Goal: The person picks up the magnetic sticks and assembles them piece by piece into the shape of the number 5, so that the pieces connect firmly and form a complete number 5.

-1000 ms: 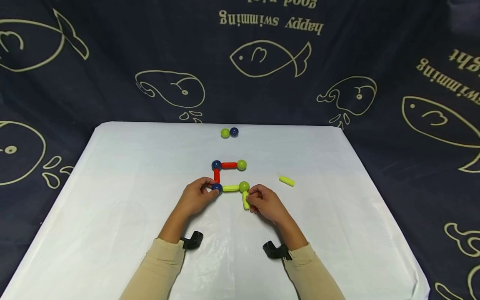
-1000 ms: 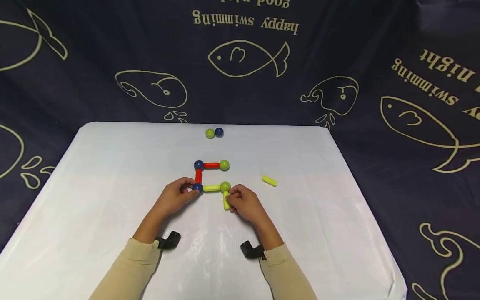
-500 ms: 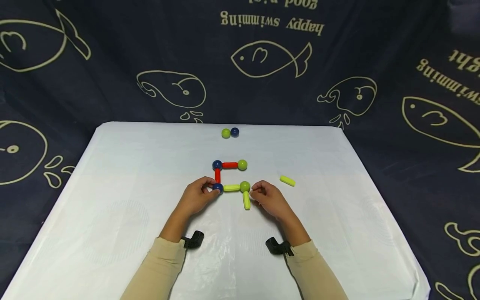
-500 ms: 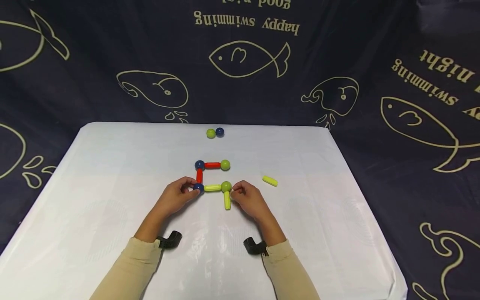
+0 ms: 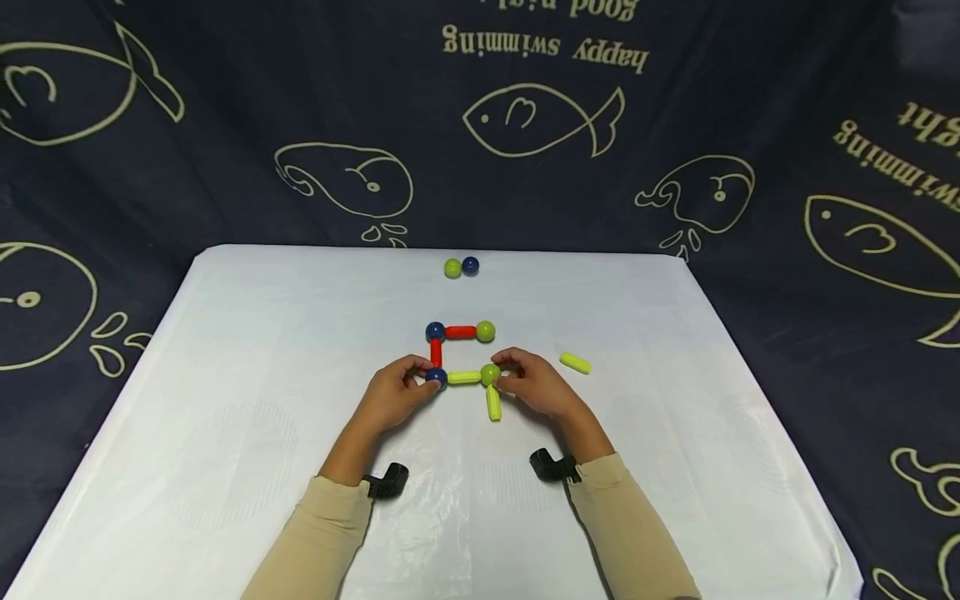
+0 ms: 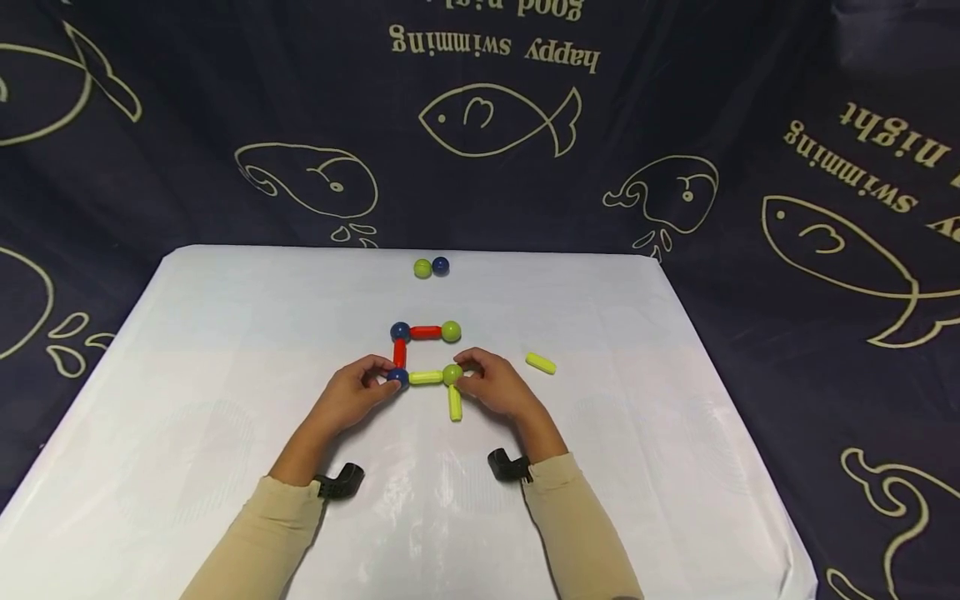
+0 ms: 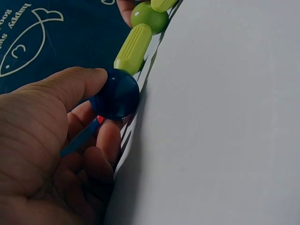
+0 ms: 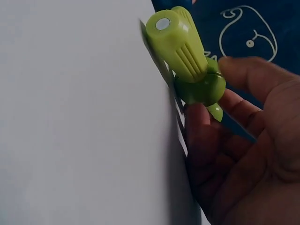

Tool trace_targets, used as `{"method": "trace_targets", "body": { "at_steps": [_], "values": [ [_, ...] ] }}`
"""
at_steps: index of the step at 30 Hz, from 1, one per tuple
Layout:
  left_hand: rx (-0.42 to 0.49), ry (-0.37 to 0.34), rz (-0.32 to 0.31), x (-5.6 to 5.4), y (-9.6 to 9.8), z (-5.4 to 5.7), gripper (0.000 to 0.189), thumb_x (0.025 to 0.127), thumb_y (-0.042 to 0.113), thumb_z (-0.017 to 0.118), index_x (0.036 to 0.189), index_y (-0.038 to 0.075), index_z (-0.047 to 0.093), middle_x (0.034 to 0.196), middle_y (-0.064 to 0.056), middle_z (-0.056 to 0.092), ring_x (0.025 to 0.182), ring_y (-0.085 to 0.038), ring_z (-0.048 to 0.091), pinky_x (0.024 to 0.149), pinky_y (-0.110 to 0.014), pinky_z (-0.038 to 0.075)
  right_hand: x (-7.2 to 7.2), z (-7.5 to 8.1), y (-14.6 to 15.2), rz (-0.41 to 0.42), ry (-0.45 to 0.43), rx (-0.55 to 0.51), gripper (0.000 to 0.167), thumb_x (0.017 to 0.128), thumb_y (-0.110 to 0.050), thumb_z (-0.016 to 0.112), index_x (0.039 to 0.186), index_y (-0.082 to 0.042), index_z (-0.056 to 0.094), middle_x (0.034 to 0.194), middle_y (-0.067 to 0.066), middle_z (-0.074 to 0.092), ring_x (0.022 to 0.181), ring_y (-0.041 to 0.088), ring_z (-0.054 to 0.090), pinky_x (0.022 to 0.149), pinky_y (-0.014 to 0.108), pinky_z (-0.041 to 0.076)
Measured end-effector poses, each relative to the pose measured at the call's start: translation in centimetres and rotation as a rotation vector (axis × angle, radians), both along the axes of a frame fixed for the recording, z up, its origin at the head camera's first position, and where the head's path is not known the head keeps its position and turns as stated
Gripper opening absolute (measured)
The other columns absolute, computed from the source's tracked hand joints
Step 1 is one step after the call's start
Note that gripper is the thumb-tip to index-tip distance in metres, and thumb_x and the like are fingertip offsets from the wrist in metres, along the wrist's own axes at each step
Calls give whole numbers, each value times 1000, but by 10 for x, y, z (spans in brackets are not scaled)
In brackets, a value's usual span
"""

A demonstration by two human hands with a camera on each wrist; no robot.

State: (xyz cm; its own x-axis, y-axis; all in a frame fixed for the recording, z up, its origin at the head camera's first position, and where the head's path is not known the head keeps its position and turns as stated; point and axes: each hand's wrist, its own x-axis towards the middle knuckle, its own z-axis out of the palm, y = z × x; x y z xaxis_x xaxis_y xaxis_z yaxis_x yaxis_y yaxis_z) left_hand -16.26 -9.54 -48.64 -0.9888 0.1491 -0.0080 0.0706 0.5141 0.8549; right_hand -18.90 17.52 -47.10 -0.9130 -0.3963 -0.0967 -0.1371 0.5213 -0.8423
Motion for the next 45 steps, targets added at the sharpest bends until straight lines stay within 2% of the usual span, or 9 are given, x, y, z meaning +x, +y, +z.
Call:
{"method": "trace_targets", "body": {
  "at_steps": [4,10,16,21,25,29,33,38,45],
  "values": [
    [-9,-2,1,0,1,1,25,88,23,76,110,13,68,88,-1,63,70,-18,51,62,-33,41,-4,-1,0,1,-8,-16,29,95,-13,67,123,-7,65,114,7,66,92,21,57,75,34,48],
    [-21,-9,9,-1,1,2,27,89,23,76,112,13,68,88,-1,63,72,-18,51,63,-33,40,-7,-1,-1,-13,-23,-36,27,95,-14,67,122,-9,66,115,7,65,99,21,57,81,35,46],
    [-16,-7,9,-2,2,2,27,89,24,76,112,12,68,89,-2,63,72,-19,51,63,-34,40,-10,-3,0,-32,-81,-62,26,96,-14,66,122,-10,66,111,6,64,82,19,55,69,31,48],
    [-11,-7,6,-2,2,2,27,89,23,76,112,12,68,93,-2,65,72,-19,51,63,-33,41,-8,-5,1,-40,-103,-86,27,96,-13,66,122,-8,65,107,7,64,80,17,55,68,30,48],
    [-13,-44,-17,-2,2,7,30,89,23,76,114,11,67,99,-4,67,74,-18,53,65,-33,42,-7,-7,1,-52,-113,-95,27,95,-13,66,122,-8,65,107,7,64,81,17,56,69,29,49],
    [-75,-86,-57,-5,-1,21,34,89,26,74,118,9,65,108,-7,67,84,-20,57,70,-34,46,-7,-9,2,-62,-111,-97,27,95,-15,66,121,-9,66,108,6,65,86,17,57,71,29,49],
    [-130,-84,-75,-19,-7,40,38,91,28,72,121,6,64,116,-12,66,97,-25,61,76,-37,50,-5,-9,2,-63,-86,-91,27,95,-16,67,121,-10,66,108,5,66,94,18,57,78,32,47],
    [-192,-21,-95,-46,-11,60,39,92,25,70,123,2,64,121,-18,64,102,-30,62,82,-43,51,-3,-10,2,-69,-71,-91,28,95,-18,68,121,-8,67,109,6,66,98,20,58,83,34,46],
    [-204,75,-79,-92,-7,63,39,92,21,70,123,-1,63,124,-19,62,110,-32,61,91,-45,49,9,21,-2,-26,-83,-104,30,96,-8,64,124,3,63,111,14,65,99,25,57,82,32,46]
  ]
}}
